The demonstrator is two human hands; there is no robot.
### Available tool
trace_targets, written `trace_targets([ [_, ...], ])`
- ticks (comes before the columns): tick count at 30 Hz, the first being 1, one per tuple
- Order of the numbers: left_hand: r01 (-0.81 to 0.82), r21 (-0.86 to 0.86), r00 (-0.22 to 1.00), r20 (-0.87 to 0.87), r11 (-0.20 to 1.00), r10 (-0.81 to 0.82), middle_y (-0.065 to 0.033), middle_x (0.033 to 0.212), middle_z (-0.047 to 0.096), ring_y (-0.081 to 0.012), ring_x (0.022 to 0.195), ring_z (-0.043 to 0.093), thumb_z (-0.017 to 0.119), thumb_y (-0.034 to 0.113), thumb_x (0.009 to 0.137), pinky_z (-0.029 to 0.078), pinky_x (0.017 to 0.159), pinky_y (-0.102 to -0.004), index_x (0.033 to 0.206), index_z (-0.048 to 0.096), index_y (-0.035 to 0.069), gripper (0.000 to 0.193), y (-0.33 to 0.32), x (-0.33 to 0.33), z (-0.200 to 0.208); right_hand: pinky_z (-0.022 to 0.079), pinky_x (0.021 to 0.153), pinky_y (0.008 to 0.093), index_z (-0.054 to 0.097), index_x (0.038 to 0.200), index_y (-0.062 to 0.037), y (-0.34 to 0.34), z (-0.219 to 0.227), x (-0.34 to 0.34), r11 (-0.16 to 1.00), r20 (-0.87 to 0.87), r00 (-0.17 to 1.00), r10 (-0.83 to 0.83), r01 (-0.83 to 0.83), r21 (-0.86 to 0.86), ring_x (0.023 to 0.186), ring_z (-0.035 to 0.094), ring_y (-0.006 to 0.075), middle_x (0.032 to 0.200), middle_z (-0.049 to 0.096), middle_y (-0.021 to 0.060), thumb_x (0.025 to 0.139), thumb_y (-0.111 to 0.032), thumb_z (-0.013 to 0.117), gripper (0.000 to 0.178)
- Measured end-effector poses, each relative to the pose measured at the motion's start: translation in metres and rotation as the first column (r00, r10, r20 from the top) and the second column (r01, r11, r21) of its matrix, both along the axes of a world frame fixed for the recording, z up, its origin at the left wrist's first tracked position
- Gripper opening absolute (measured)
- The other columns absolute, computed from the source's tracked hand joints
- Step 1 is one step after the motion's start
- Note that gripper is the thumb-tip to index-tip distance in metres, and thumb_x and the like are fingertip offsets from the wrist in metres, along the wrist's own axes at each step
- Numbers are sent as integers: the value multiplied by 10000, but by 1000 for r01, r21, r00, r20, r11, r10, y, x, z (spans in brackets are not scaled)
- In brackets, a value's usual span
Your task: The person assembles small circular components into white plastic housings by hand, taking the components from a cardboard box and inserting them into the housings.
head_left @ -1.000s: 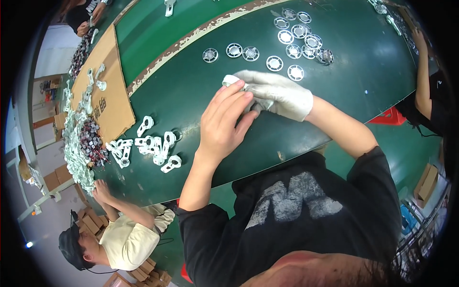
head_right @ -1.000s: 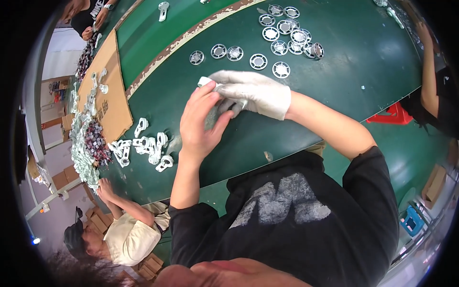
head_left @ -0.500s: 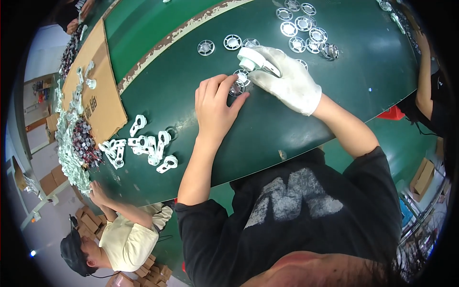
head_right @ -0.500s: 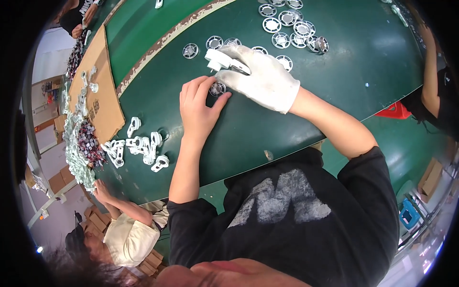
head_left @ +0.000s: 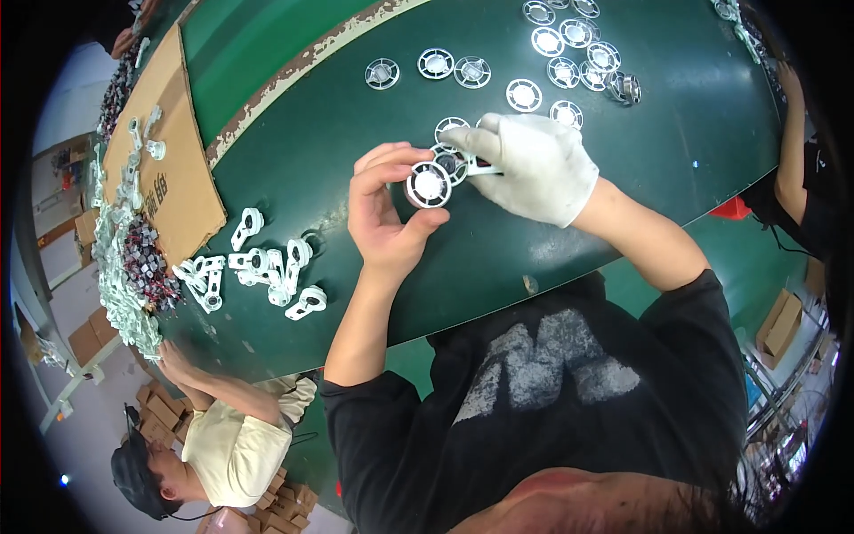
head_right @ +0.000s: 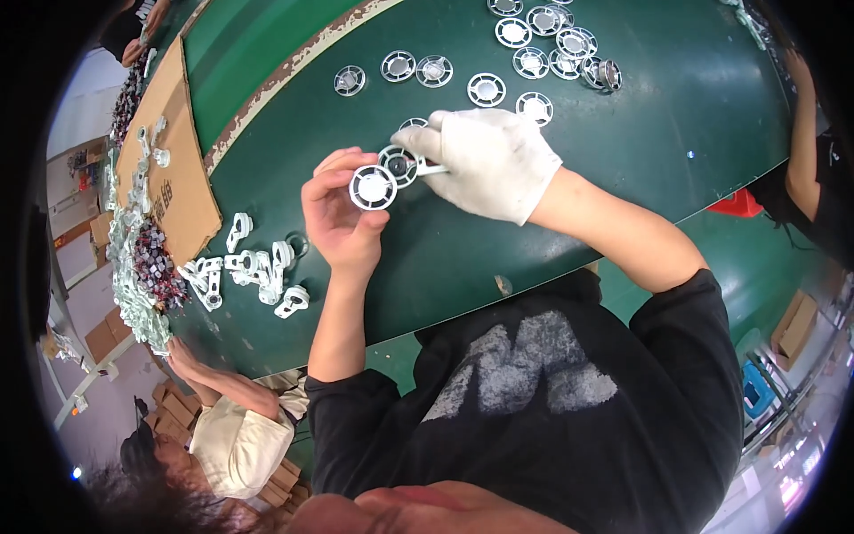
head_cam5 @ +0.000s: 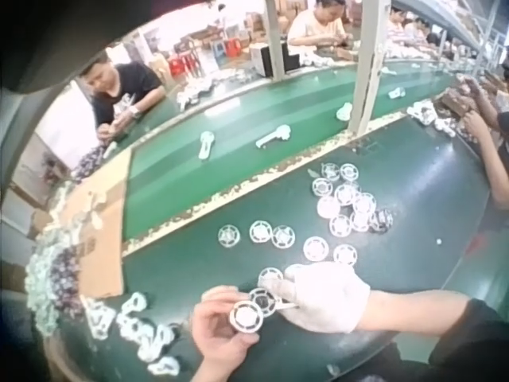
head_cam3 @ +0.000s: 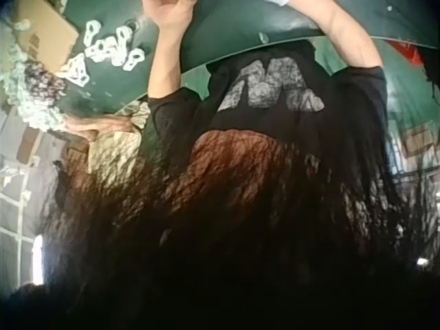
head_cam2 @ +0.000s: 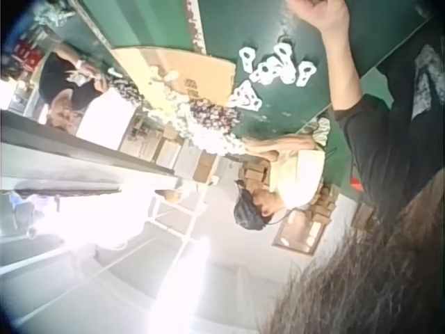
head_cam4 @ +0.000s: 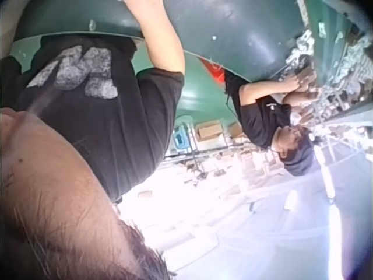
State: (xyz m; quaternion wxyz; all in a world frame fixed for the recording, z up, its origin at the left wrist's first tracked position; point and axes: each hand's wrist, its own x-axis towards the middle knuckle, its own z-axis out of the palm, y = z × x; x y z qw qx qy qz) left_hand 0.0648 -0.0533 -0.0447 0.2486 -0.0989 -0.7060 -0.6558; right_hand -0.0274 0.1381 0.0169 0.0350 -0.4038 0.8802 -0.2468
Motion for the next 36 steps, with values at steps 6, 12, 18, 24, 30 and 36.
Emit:
trace_targets([
  [6, -43, -380, 998, 30, 924, 59, -74, 1156, 729, -302, 1213, 550, 907, 251, 721, 427, 1056, -421, 1173, 652, 65, 551, -6, -5, 12, 573, 656, 389, 710, 1093, -127, 1, -9, 4, 994, -74, 995, 62, -68, -87, 770, 710, 256, 856, 690, 47, 817, -201, 724, 287],
  [12, -149, -620, 987, -44, 770, 156, -62, 1108, 745, -315, 1104, 621, 906, 189, 698, 503, 962, -398, 1131, 730, 39, 491, -2, -4, 21, 568, 645, 384, 720, 1061, -130, 0, -11, 2, 995, -72, 997, 39, -46, -92, 771, 710, 256, 849, 690, 38, 823, -206, 719, 250],
  [18, -93, -306, 988, 85, 947, 125, -151, 1107, 732, -287, 1028, 694, 866, 80, 690, 557, 905, -369, 1156, 680, 8, 507, -4, 0, 12, 566, 639, 375, 736, 1055, -151, 1, -9, 3, 997, -54, 998, 42, -45, -64, 755, 707, 251, 850, 685, 33, 829, -223, 721, 237],
  [24, -8, -363, 996, 76, 932, 39, -153, 1146, 728, -265, 1027, 718, 872, 65, 718, 579, 875, -338, 1161, 688, 10, 483, 5, -2, 17, 583, 716, 433, 721, 1062, -106, 4, -2, -1, 993, 180, 977, 113, -118, 20, 846, 723, 326, 857, 715, 133, 890, -356, 688, 305],
  [30, -5, -379, 981, 178, 925, 78, -123, 1170, 729, -251, 1008, 729, 875, 97, 743, 584, 856, -330, 1169, 684, 1, 477, 0, 2, 18, 575, 710, 444, 717, 1040, -110, 3, 0, -2, 990, 201, 976, 79, -101, 102, 841, 722, 334, 852, 712, 138, 883, -384, 704, 316],
  [36, -73, -560, 995, -97, 825, 23, -89, 1151, 749, -284, 1070, 655, 922, 282, 678, 543, 915, -402, 1052, 672, 65, 499, -5, -3, 30, 570, 681, 441, 712, 1028, -103, 3, -1, -2, 994, 166, 985, 46, -62, 91, 804, 719, 322, 828, 705, 131, 874, -379, 709, 316],
])
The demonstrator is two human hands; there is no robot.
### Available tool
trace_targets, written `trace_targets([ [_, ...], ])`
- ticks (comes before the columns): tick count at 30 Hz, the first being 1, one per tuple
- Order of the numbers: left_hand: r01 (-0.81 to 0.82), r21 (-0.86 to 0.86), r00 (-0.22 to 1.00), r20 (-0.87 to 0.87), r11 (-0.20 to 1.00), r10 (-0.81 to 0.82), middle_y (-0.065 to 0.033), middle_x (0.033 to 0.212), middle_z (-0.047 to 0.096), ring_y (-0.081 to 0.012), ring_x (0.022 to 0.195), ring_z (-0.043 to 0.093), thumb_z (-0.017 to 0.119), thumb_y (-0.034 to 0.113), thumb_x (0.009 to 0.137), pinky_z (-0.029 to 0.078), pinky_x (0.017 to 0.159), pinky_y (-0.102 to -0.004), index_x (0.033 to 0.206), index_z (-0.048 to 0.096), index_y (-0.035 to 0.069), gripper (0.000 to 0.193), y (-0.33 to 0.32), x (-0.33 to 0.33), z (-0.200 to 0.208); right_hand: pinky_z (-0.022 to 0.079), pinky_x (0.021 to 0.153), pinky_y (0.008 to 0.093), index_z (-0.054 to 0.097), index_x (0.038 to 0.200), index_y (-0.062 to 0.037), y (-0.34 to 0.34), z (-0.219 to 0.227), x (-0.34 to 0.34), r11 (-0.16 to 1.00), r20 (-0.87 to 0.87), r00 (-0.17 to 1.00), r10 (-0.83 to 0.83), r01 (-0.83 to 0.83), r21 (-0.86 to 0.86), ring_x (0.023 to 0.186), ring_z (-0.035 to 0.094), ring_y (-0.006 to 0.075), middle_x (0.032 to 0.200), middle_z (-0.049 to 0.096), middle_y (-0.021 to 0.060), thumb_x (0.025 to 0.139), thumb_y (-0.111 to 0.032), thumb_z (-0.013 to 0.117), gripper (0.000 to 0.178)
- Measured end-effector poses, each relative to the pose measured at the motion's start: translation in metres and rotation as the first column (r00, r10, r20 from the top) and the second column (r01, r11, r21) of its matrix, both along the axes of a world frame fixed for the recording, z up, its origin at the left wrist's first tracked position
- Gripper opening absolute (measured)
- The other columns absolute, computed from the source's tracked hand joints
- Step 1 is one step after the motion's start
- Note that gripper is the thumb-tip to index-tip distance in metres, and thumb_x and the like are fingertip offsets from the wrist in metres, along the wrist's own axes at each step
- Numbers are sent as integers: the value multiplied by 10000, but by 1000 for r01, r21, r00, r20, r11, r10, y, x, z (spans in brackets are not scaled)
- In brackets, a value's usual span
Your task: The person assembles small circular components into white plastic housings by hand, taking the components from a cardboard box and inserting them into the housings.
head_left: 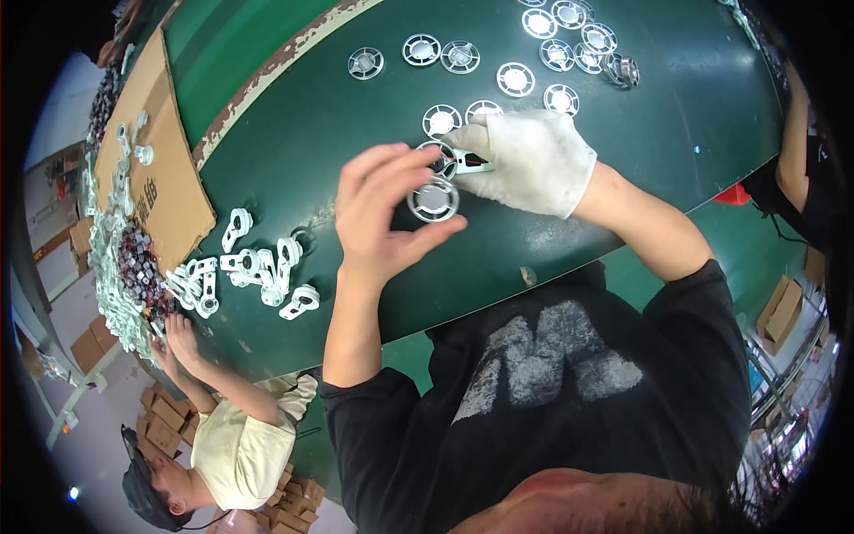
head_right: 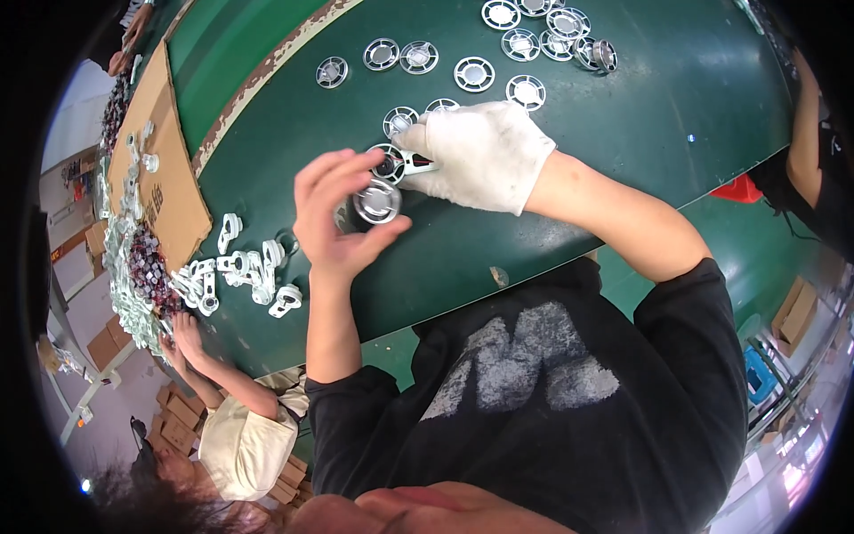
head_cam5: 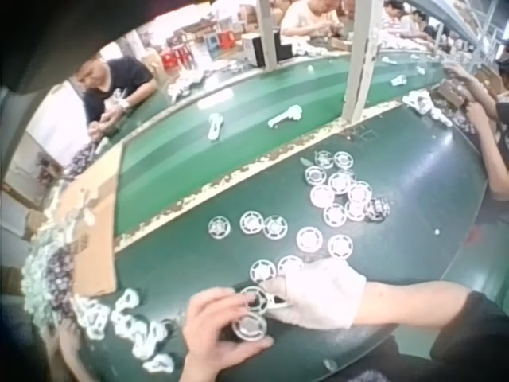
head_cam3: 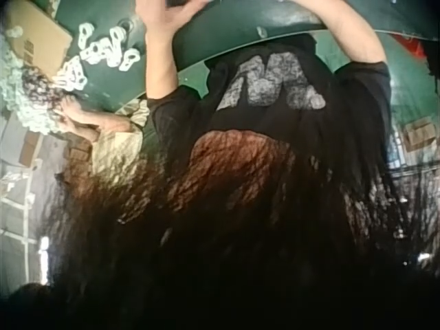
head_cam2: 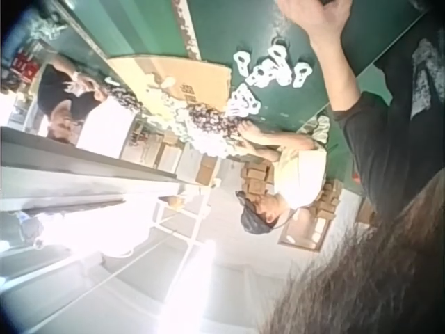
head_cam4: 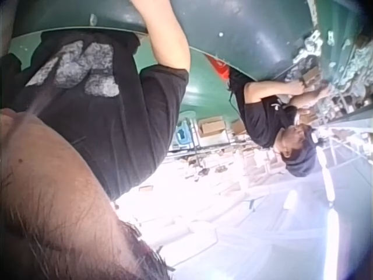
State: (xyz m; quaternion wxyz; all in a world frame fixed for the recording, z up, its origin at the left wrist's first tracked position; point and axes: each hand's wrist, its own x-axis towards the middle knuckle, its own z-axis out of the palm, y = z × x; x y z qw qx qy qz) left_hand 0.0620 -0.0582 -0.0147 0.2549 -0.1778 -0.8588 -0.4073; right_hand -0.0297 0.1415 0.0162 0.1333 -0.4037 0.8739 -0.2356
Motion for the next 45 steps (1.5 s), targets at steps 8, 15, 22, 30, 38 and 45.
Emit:
trace_targets([
  [8, -8, -320, 999, -45, 947, -7, -12, 1110, 771, -235, 926, 605, 934, 255, 605, 507, 822, -320, 1036, 697, 89, 519, 5, 1, 5, 560, 613, 444, 696, 1032, -109, 3, -2, 1, 998, -108, 994, -16, 10, -57, 711, 711, 324, 774, 701, 115, 864, -308, 682, 261],
  [15, 34, -230, 999, 10, 973, -33, -29, 1032, 765, -253, 906, 605, 932, 317, 633, 502, 836, -373, 1039, 705, 79, 522, 0, 3, 3, 555, 603, 436, 697, 1040, -133, 3, -3, 0, 1000, -125, 992, 5, -8, -25, 715, 717, 312, 770, 704, 103, 873, -343, 687, 269],
  [22, -37, -21, 999, -25, 999, 36, -42, 1037, 726, -264, 925, 615, 910, 161, 639, 490, 826, -370, 941, 712, 84, 369, -1, -2, -5, 561, 617, 428, 689, 1057, -126, 5, -1, -1, 999, -151, 988, -8, 15, 51, 724, 720, 307, 756, 700, 108, 888, -372, 687, 298],
  [30, -82, 120, 994, 76, 989, 73, -74, 1060, 716, -274, 936, 663, 898, 100, 653, 550, 775, -337, 996, 733, 54, 383, 9, 1, -9, 570, 645, 434, 701, 995, -108, 4, -3, 0, 999, -65, 998, 25, -27, -28, 753, 725, 309, 768, 706, 122, 885, -346, 679, 263],
  [38, -51, -58, 999, 1, 997, 51, -117, 1092, 694, -281, 941, 635, 931, 171, 618, 524, 818, -374, 1097, 715, 46, 541, 5, -2, -10, 572, 652, 426, 710, 998, -114, 4, -3, -1, 999, -65, 998, 14, -17, -33, 755, 726, 311, 774, 710, 121, 884, -382, 682, 292],
  [45, -151, 19, 968, 206, 988, 144, -117, 1083, 629, -240, 945, 635, 943, 248, 667, 540, 802, -335, 1177, 691, 2, 619, 15, 3, -14, 582, 693, 429, 706, 1058, -100, 2, -10, 8, 998, 10, 999, 34, -33, -47, 807, 734, 316, 817, 722, 122, 859, -289, 742, 277],
])
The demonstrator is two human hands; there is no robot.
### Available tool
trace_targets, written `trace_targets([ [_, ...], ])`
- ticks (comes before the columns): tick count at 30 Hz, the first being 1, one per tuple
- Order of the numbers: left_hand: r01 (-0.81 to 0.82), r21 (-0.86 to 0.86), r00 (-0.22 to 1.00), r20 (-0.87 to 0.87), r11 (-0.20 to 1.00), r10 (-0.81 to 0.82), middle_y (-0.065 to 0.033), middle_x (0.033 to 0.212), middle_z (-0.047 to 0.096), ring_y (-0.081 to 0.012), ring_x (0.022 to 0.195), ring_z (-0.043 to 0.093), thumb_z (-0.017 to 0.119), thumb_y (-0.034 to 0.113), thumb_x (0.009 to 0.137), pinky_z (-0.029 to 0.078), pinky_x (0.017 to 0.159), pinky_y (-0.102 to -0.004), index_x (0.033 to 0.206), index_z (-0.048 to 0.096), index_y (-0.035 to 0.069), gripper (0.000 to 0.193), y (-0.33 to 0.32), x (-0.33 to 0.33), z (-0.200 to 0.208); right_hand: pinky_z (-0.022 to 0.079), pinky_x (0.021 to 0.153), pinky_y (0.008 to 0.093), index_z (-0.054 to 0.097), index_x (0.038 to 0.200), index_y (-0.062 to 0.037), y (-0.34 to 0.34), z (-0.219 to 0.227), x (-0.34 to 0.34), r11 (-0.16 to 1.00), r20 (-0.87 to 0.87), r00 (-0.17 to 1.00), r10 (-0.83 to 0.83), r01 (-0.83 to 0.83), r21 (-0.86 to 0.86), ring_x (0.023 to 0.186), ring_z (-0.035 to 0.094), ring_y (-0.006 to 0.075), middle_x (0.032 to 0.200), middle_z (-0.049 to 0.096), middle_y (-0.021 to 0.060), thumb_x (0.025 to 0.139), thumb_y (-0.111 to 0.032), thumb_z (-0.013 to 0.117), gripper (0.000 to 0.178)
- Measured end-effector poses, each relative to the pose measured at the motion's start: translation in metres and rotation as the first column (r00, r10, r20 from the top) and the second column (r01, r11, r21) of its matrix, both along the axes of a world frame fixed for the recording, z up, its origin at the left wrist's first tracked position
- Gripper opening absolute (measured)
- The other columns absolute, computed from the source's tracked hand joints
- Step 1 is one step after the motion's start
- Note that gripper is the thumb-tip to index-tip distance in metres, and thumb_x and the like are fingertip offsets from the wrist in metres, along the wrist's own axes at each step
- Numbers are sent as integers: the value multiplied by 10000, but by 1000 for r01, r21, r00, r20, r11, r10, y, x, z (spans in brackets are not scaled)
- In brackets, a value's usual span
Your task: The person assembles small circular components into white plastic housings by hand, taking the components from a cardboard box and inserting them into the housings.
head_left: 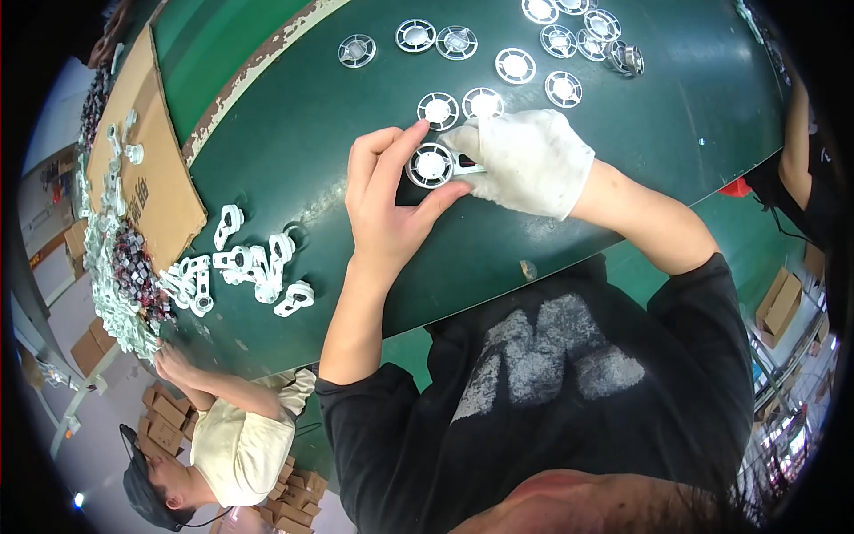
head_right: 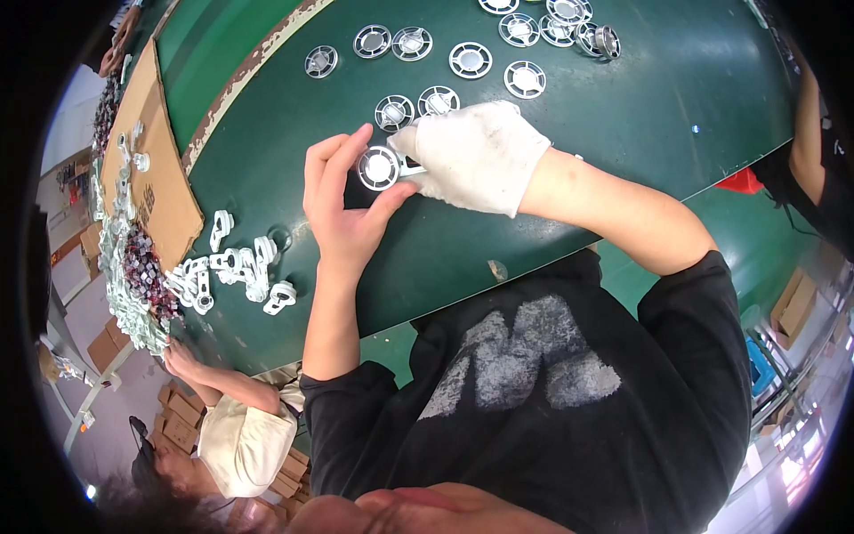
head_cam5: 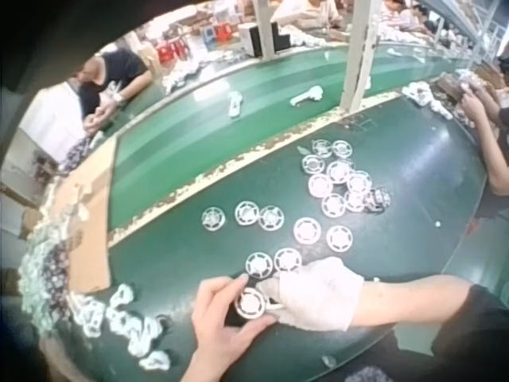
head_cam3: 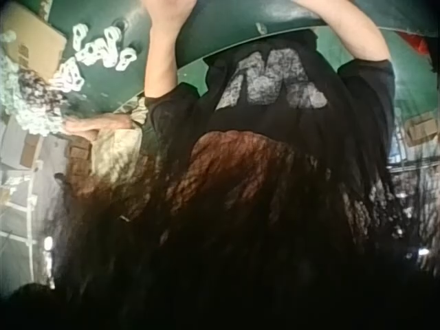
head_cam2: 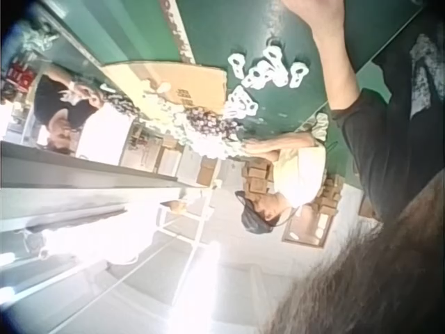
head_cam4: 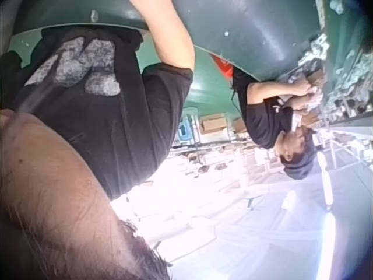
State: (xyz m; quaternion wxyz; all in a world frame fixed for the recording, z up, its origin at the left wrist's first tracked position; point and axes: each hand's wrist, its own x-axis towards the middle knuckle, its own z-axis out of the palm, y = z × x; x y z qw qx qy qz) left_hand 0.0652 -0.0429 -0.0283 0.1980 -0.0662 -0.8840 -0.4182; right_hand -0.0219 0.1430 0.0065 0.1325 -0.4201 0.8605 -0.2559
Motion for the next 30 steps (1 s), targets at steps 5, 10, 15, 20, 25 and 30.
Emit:
trace_targets([
  [5, 9, -11, 999, 34, 1000, -9, -108, 1086, 636, -238, 958, 641, 940, 244, 671, 545, 828, -346, 1167, 704, -1, 601, -5, 0, 2, 586, 722, 442, 655, 1214, -105, -1, 2, 2, 999, 127, 992, 20, -27, 48, 858, 728, 344, 902, 728, 140, 890, -273, 715, 370],
  [10, 65, 56, 998, -2, 996, -65, -135, 1139, 708, -260, 1028, 690, 931, 221, 683, 556, 893, -352, 1173, 706, -1, 583, -5, -3, 2, 589, 722, 441, 648, 1192, -89, -1, -1, 3, 1000, 71, 997, -8, 8, 4, 870, 726, 345, 912, 726, 142, 894, -259, 710, 348],
  [15, 115, 74, 993, 28, 991, -118, -157, 1183, 724, -286, 1046, 722, 917, 170, 687, 586, 890, -354, 1173, 706, 11, 552, -8, -6, 4, 588, 712, 435, 657, 1165, -83, -3, 4, 1, 994, 85, 996, 24, -33, 101, 851, 728, 340, 902, 727, 130, 900, -267, 708, 326],
  [20, 151, 70, 988, 14, 986, -153, -154, 1187, 726, -287, 1056, 721, 915, 182, 693, 588, 884, -354, 1169, 705, 11, 547, -11, -5, 5, 583, 692, 433, 680, 1096, -88, -2, 2, 0, 999, 29, 999, 32, -33, 21, 826, 726, 332, 878, 721, 126, 890, -294, 721, 294],
  [25, 103, 84, 993, -64, 991, -98, -148, 1154, 744, -295, 1042, 724, 924, 213, 674, 588, 870, -356, 1151, 701, -5, 570, -12, -5, 3, 582, 693, 435, 684, 1067, -89, 0, 1, 0, 1000, -30, 999, 20, -20, -20, 818, 726, 328, 868, 718, 129, 894, -296, 715, 271],
  [30, 120, 64, 991, -63, 991, -116, -150, 1167, 741, -291, 1029, 726, 926, 209, 670, 590, 862, -353, 1145, 706, 5, 561, -10, -6, 0, 581, 676, 430, 689, 1062, -94, -2, 4, 0, 999, 16, 1000, 24, -25, 28, 789, 728, 325, 819, 712, 128, 892, -299, 712, 267],
])
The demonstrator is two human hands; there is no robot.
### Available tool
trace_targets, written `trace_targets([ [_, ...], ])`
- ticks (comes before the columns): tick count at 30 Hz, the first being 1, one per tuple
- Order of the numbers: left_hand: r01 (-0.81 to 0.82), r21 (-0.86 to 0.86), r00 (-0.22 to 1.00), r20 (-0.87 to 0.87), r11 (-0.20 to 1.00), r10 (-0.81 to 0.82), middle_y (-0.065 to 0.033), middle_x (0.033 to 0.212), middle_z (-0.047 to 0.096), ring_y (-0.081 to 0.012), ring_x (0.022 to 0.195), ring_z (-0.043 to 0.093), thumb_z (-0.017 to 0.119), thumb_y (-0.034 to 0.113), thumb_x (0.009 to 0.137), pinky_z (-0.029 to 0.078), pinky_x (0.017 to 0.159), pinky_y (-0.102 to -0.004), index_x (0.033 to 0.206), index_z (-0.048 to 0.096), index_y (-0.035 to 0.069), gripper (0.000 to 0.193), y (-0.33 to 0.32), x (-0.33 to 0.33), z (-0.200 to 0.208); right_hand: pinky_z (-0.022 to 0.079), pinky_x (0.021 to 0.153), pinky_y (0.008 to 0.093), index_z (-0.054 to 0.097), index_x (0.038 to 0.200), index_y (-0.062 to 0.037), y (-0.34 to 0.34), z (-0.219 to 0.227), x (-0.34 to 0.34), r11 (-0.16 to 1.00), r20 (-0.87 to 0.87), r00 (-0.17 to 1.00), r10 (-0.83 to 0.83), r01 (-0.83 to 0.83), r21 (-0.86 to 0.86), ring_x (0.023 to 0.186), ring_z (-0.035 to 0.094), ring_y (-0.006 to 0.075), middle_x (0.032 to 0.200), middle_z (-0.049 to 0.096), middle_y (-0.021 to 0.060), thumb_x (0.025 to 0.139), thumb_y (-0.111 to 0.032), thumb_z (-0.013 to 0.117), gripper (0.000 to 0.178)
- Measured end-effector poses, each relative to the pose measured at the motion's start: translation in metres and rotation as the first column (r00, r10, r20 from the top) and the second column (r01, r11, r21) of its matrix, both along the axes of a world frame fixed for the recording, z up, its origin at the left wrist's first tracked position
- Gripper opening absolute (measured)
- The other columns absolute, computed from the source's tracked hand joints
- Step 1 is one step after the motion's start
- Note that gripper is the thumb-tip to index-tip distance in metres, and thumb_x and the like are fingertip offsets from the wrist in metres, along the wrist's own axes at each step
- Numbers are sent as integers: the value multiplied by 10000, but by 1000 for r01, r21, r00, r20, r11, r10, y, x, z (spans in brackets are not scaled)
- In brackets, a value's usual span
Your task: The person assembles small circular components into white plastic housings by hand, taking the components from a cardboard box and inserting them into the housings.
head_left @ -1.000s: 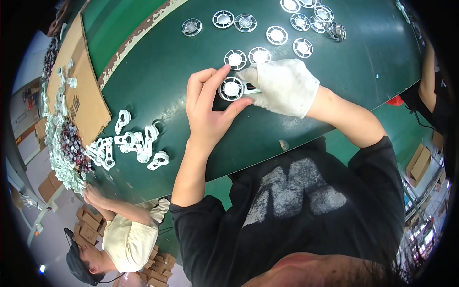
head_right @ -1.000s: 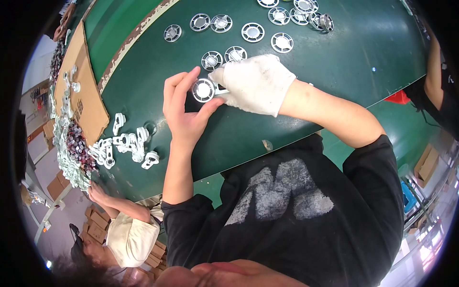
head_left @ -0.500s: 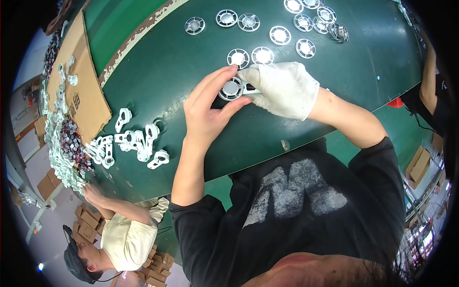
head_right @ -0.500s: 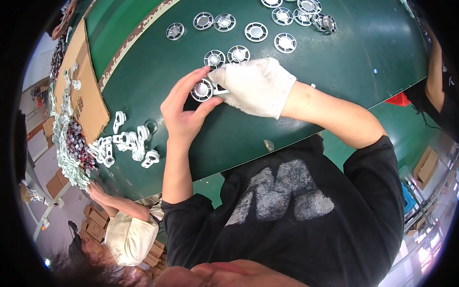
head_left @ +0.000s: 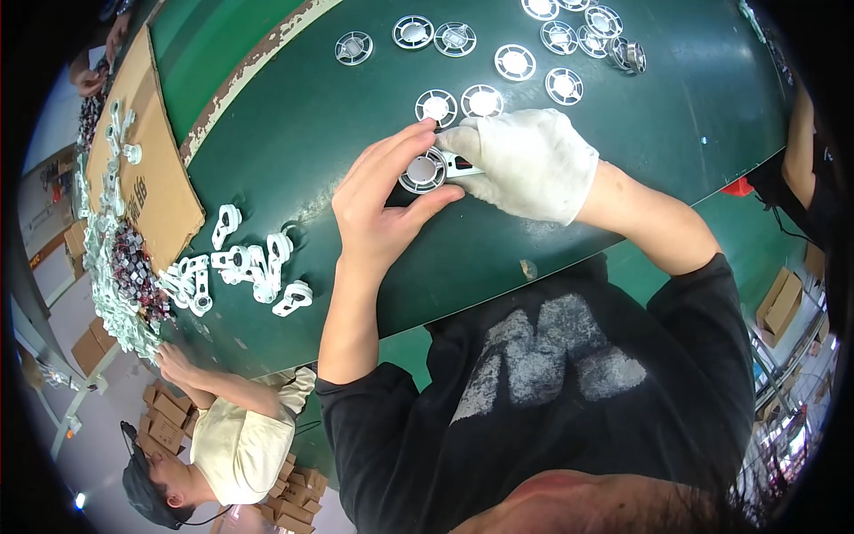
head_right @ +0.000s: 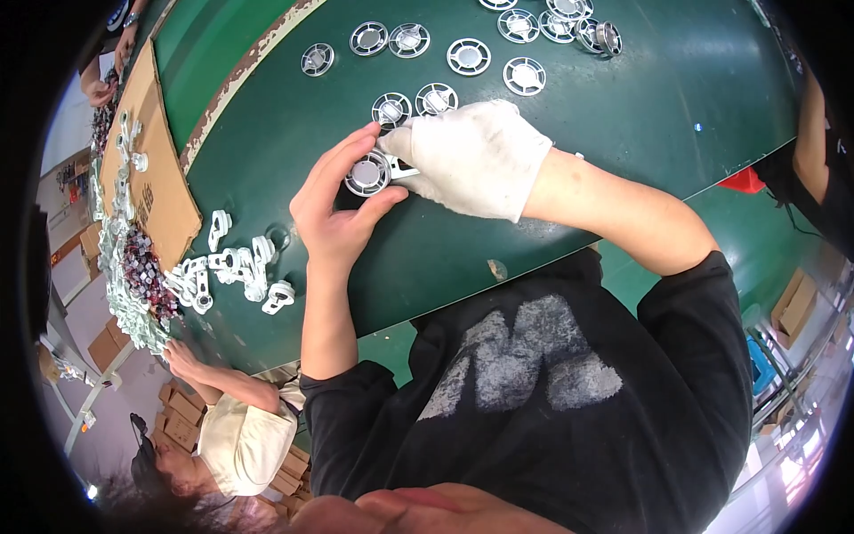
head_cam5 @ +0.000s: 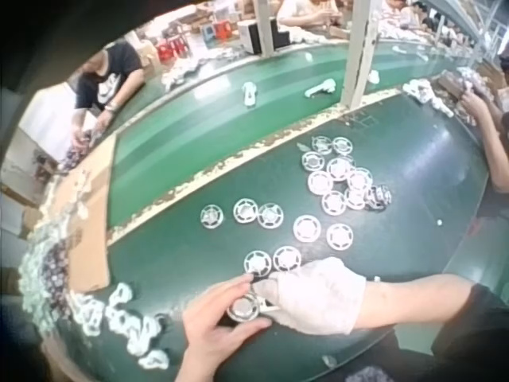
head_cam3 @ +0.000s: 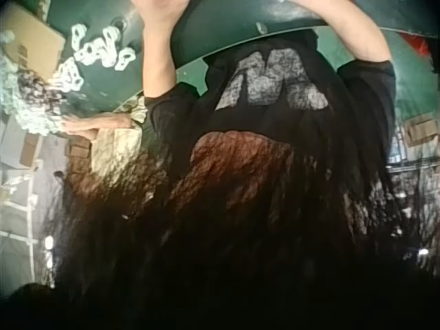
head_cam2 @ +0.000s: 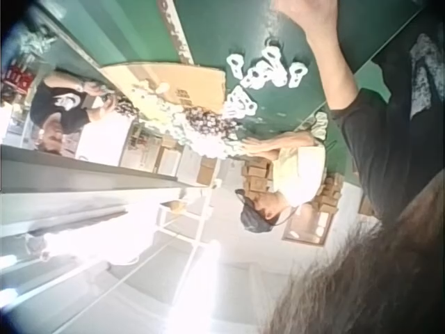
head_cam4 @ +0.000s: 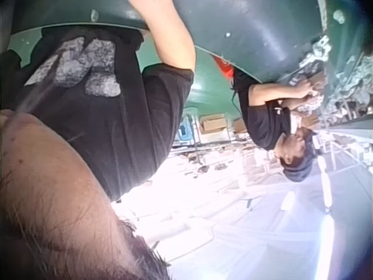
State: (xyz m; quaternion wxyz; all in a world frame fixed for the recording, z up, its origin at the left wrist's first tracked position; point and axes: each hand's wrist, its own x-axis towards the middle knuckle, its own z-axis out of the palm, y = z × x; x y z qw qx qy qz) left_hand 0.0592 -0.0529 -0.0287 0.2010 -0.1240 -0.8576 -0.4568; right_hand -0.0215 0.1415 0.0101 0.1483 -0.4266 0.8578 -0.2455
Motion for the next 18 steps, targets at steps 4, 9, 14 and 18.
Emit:
trace_targets([
  [4, 10, -15, 1000, 24, 1000, -9, -151, 1180, 736, -279, 1020, 730, 922, 188, 678, 593, 849, -343, 1159, 699, 10, 560, 0, -1, 2, 578, 654, 421, 690, 1051, -94, 1, -2, 1, 999, -38, 999, -8, 6, -37, 770, 728, 322, 795, 709, 120, 894, -297, 707, 257],
  [9, 28, 0, 1000, 6, 1000, -28, -150, 1188, 731, -277, 1001, 733, 914, 167, 685, 598, 843, -356, 1165, 692, 8, 552, 2, 0, 3, 575, 686, 437, 684, 1064, -82, 2, -1, 0, 997, -7, 1000, -5, 5, -71, 802, 730, 332, 803, 709, 124, 908, -307, 672, 274],
  [14, 84, -94, 994, -55, 992, -90, -164, 1180, 724, -306, 1008, 726, 872, 104, 670, 598, 849, -374, 1148, 687, -3, 523, 5, 4, 9, 545, 817, 437, 674, 1189, -20, 9, 12, -18, 998, 548, 834, 58, -34, -54, 903, 716, 361, 942, 722, 208, 926, -383, 600, 454],
  [18, 124, -119, 982, -125, 985, -138, -166, 1208, 717, -322, 1033, 718, 830, 11, 658, 597, 856, -371, 1169, 682, -16, 533, 11, 5, 6, 525, 786, 409, 673, 1155, -4, 5, 13, -16, 993, 706, 700, 106, -111, -39, 831, 687, 327, 870, 700, 186, 968, -503, 580, 542],
])
